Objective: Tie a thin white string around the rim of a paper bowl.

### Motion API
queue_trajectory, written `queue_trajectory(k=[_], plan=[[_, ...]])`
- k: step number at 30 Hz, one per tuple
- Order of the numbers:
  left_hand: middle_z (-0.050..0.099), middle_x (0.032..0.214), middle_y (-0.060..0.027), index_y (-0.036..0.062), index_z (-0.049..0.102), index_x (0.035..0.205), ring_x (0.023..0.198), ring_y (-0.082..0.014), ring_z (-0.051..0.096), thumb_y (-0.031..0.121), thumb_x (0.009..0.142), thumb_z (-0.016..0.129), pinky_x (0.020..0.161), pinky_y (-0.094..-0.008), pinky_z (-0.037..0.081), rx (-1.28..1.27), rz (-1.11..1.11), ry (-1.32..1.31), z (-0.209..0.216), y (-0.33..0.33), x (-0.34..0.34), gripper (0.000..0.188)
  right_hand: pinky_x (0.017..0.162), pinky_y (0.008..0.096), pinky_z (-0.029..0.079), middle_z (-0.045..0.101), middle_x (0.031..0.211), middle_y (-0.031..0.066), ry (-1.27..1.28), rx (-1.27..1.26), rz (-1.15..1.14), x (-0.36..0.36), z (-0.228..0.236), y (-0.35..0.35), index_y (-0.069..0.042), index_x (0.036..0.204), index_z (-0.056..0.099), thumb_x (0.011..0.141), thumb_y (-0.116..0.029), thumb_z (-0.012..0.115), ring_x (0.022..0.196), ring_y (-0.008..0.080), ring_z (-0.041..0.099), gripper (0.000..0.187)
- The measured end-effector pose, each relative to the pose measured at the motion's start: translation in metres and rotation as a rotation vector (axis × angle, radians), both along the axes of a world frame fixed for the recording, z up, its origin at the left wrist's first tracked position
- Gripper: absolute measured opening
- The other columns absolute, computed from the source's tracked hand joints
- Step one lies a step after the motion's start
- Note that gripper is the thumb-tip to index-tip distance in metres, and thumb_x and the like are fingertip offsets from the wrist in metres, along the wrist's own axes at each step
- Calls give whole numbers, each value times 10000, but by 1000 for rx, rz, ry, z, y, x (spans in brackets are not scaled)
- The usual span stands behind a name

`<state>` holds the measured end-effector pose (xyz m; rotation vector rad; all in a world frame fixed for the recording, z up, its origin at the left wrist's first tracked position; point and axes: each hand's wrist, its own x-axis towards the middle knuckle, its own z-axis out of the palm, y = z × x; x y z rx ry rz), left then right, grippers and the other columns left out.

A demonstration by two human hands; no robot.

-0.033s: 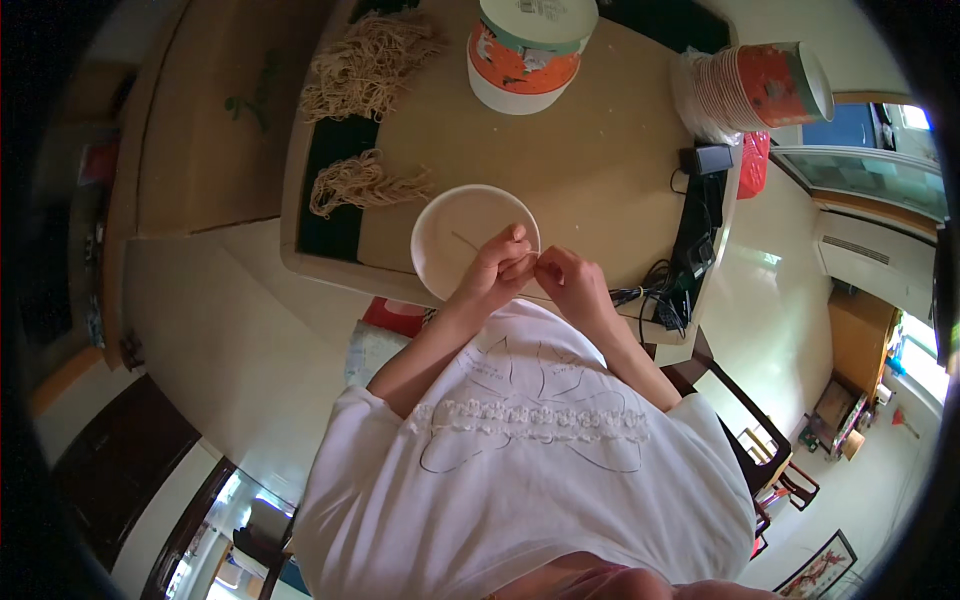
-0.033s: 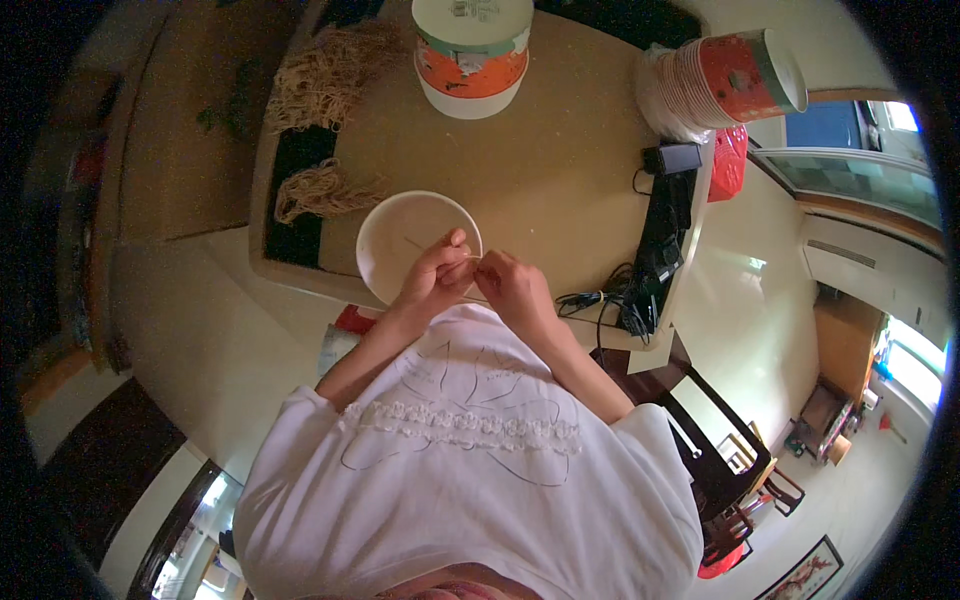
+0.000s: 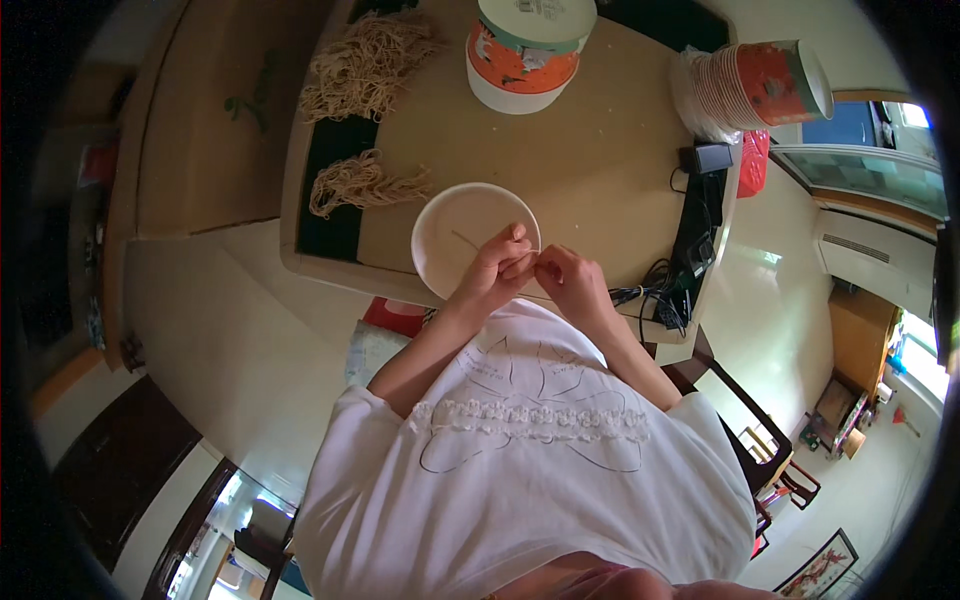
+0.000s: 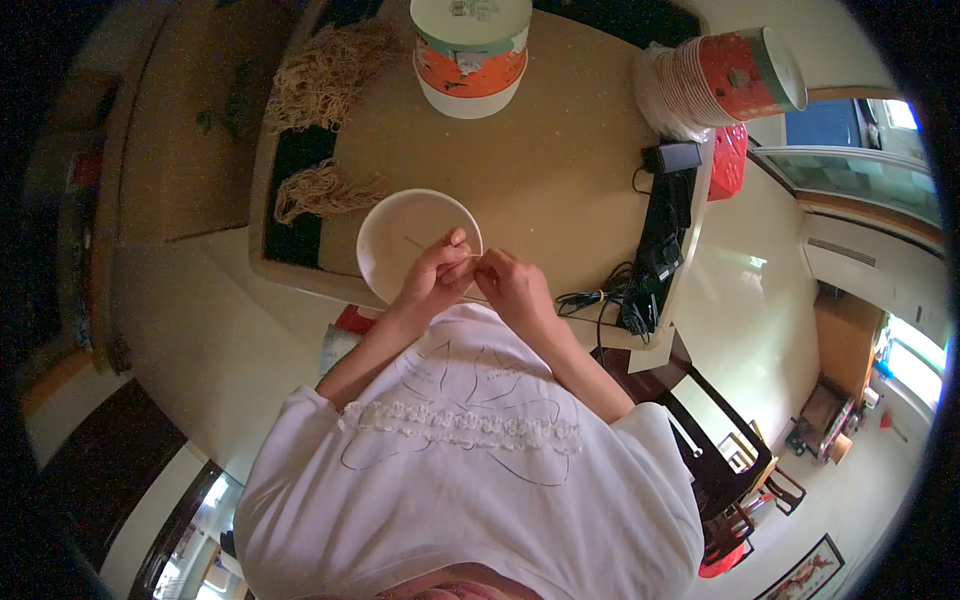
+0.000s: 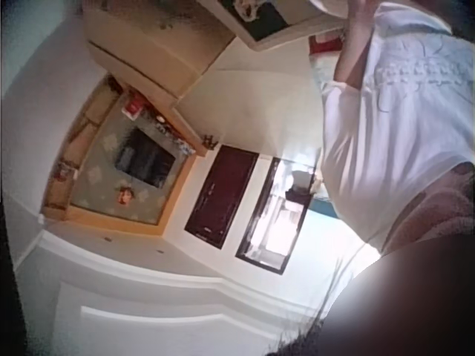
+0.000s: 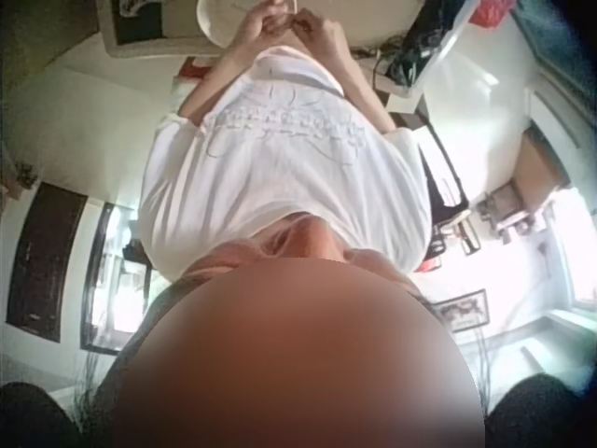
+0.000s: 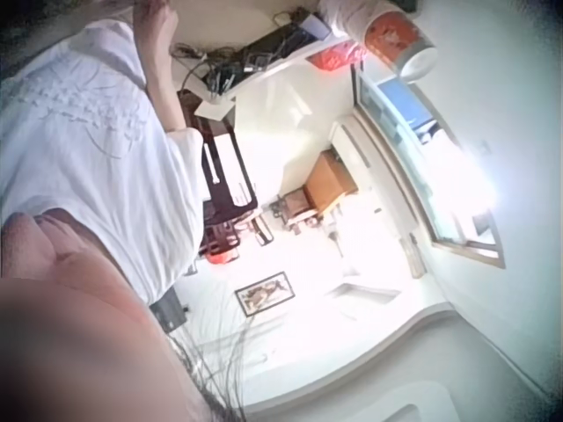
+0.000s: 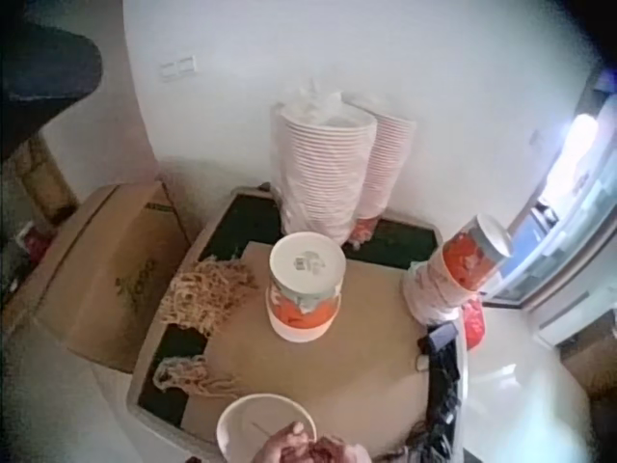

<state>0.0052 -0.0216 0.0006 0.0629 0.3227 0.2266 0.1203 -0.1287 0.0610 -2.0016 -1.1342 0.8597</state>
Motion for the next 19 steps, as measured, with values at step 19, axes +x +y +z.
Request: queue_trajectory(k=[19], plan=[[643,853,-214,13,632,942,799,-291,648,385,917,525,692,-408,470,1500,-289,898,-3,28,2,388,627,385,505,626,819,126,-122,4,63,-1,-5,11,-50,848,614,801,-113,634,717,308,623,81]])
